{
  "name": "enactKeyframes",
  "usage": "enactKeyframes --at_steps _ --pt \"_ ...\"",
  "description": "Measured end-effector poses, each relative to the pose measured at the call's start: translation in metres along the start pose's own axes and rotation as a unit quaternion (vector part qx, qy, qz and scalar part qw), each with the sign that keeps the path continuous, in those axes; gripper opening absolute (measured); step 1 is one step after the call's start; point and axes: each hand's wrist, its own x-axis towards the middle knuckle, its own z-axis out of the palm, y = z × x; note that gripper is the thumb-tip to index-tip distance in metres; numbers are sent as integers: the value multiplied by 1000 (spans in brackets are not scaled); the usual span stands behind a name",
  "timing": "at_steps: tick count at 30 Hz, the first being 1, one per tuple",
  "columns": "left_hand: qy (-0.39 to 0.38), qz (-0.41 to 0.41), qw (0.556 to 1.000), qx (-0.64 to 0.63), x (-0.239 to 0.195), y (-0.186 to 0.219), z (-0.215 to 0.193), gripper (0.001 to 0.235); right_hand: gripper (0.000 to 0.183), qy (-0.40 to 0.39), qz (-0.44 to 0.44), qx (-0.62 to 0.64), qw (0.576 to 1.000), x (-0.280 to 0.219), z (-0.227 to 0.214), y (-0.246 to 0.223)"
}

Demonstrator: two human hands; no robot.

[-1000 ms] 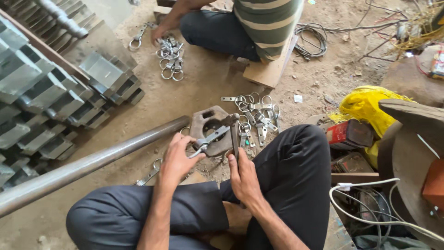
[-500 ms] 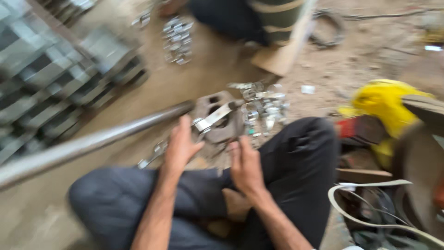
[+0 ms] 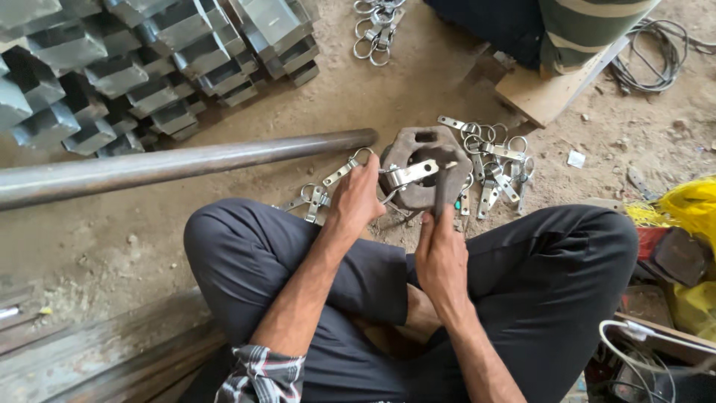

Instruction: The person is sitting on the floor and assembling metal spring clips by hammering pins into a heavy metal base plate and using a screwdriver to align components.

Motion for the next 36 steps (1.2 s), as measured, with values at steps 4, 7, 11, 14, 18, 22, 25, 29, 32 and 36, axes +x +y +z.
enactKeyframes --at_steps 4,7,11,14,18,22,25,29,32,36 --pt "11 15 1000 -1 2 -1 2 76 19 -22 17 -18 999 6 5 8" --pt "-5 9 1000 9 5 -10 9 75 20 -18 -6 17 1000 5 8 17" --pt "64 70 995 -35 3 -35 -14 69 26 -31 -26 111 993 8 -9 22" --pt "44 -2 998 37 -4 -50 -57 62 29 -21 -13 141 990 5 -18 23" --pt "52 -108 985 128 -21 -52 -99 74 32 -9 31 171 985 7 -18 31" --pt "235 -49 939 248 -22 -53 -99 117 33 -11 99 174 980 9 -12 40" --pt "164 -37 966 197 -19 -43 -68 81 33 -2 75 129 989 9 -13 40" --pt "84 13 996 2 -8 -13 -23 36 34 -17 104 118 987 1 -10 19" --pt "-6 28 983 -183 -3 21 -11 40 44 -61 73 131 987 -1 -16 1" --pt "-250 -183 559 -769 -11 38 -7 52 33 -114 -143 80 980 17 -44 -2"
